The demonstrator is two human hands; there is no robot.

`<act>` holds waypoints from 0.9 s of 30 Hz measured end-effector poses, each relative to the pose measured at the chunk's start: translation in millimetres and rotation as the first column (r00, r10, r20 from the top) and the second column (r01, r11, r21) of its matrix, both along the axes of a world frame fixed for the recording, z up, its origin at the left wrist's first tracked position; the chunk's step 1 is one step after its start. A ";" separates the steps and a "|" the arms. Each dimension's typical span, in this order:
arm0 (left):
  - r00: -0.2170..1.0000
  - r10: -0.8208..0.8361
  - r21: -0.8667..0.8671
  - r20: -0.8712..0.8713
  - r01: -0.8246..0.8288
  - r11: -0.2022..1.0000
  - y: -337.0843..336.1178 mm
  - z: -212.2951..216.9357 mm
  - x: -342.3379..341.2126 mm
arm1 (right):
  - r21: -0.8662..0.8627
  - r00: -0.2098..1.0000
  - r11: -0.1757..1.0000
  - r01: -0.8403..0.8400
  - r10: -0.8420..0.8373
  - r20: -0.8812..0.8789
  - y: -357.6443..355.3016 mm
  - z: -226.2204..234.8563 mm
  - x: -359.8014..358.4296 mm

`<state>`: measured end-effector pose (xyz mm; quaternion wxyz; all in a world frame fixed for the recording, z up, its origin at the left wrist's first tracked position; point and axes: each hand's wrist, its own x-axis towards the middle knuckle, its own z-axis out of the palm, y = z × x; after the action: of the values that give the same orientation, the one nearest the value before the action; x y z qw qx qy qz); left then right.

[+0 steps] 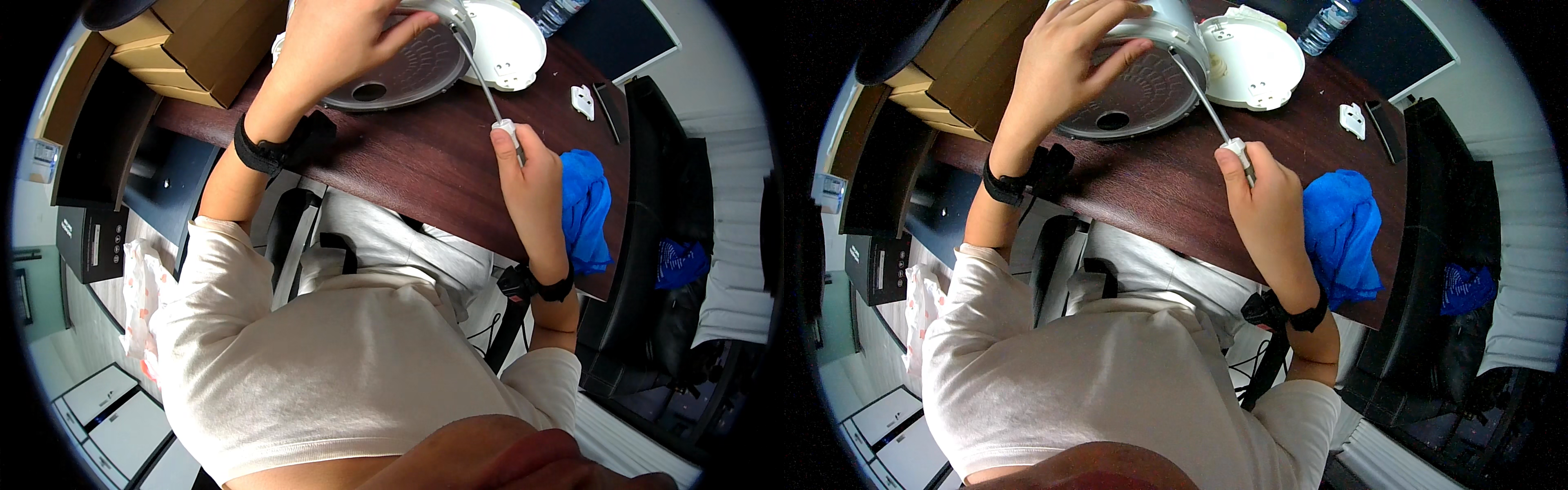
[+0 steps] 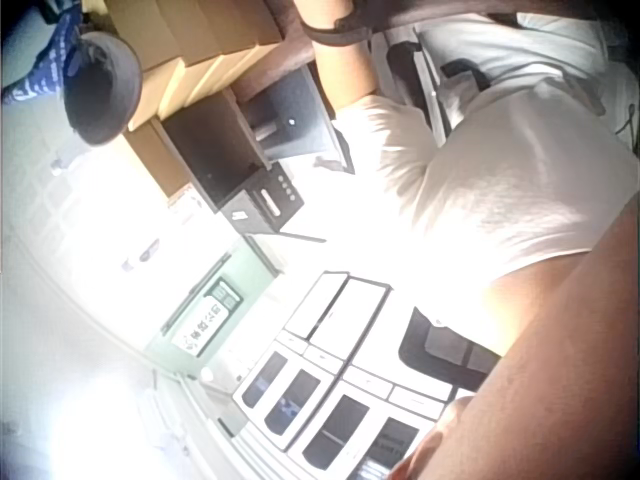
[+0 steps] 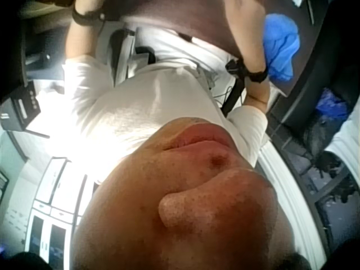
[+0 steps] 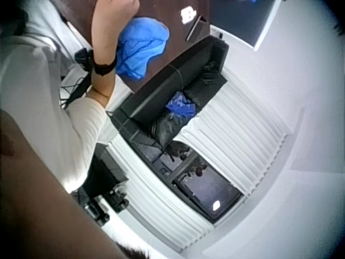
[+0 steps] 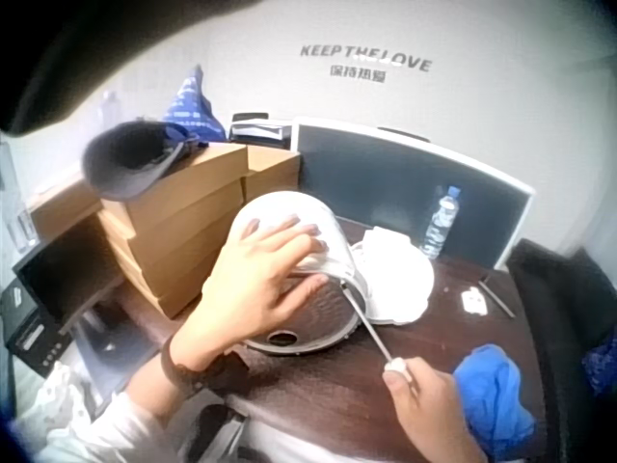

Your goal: The person assembles a white appliance by attaching a circular metal base to the main body. They align the parts, insert screws, and use a screwdriver to tighten them into place.

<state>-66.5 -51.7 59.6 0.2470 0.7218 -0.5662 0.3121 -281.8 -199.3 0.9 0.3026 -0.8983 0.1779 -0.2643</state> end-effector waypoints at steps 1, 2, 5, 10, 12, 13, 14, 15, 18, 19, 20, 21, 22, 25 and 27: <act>1.000 0.002 -0.006 0.006 -0.002 1.000 -0.3 -1.1 0.0 | -0.006 1.000 1.000 -0.004 0.004 0.004 -0.1 0.7 0.2; 1.000 0.005 -0.011 0.011 -0.004 1.000 -0.6 -1.9 0.1 | -0.050 1.000 0.999 0.006 -0.006 -0.010 -0.9 2.7 0.1; 1.000 -0.018 0.016 0.022 0.018 1.000 -1.0 1.3 0.3 | -0.165 0.999 0.986 0.017 -0.024 -0.044 -7.3 11.7 -2.5; 0.999 -0.016 0.012 0.052 0.015 1.000 -1.9 0.6 1.6 | -0.058 0.991 0.995 -0.087 0.081 -0.104 -27.8 9.8 -1.5; 0.999 -0.012 0.008 0.052 0.012 1.000 -3.2 0.7 1.0 | 0.567 0.978 0.816 -0.114 0.192 -0.079 -26.2 -13.0 3.1; 0.999 -0.008 0.006 0.050 0.008 1.000 -4.0 0.8 0.4 | 0.768 0.962 0.617 -0.169 0.274 -0.009 -17.4 -18.2 4.6; 0.999 -0.005 0.004 0.048 0.004 1.000 -4.6 1.0 -0.6 | 0.867 0.953 0.453 -0.207 0.295 0.073 -7.9 -28.8 8.0; 0.999 -0.008 -0.001 0.047 0.008 1.000 -5.8 0.2 -1.0 | 0.942 0.954 0.262 -0.209 0.267 0.137 5.5 -30.9 10.6; 0.999 0.002 -0.007 0.053 -0.002 1.000 -5.4 -0.2 -1.4 | 0.908 0.860 -0.257 -0.330 0.314 0.402 24.8 -40.7 14.9; 0.999 0.008 -0.008 0.054 -0.007 1.000 -5.3 -0.7 -1.6 | 0.863 0.837 -0.376 -0.337 0.299 0.457 31.5 -39.6 15.7; 0.998 0.013 -0.009 0.055 -0.012 1.000 -5.2 -0.9 -1.8 | 0.804 0.814 -0.488 -0.338 0.277 0.510 38.1 -36.0 17.1; 0.999 0.015 -0.007 0.051 -0.015 1.000 -4.9 -0.8 -2.1 | 0.774 0.794 -0.527 -0.352 0.270 0.545 43.0 -32.9 18.7; 0.999 0.016 -0.005 0.047 -0.016 1.000 -4.7 -0.5 -2.3 | 0.755 0.788 -0.553 -0.352 0.260 0.558 44.0 -30.4 17.7; 0.999 0.021 -0.010 0.030 -0.020 1.000 -4.4 -1.3 -2.7 | 0.787 0.796 -0.505 -0.355 0.277 0.538 38.4 -25.7 12.8; 1.000 0.022 -0.015 0.015 -0.022 1.000 -3.2 -1.7 -3.3 | 0.935 0.887 -0.147 -0.322 0.298 0.353 28.0 -24.2 6.9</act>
<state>-69.8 -54.8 57.9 0.2446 0.7238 -0.5576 0.3245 -274.9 -171.3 -23.3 0.9079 -0.4089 0.0905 0.0196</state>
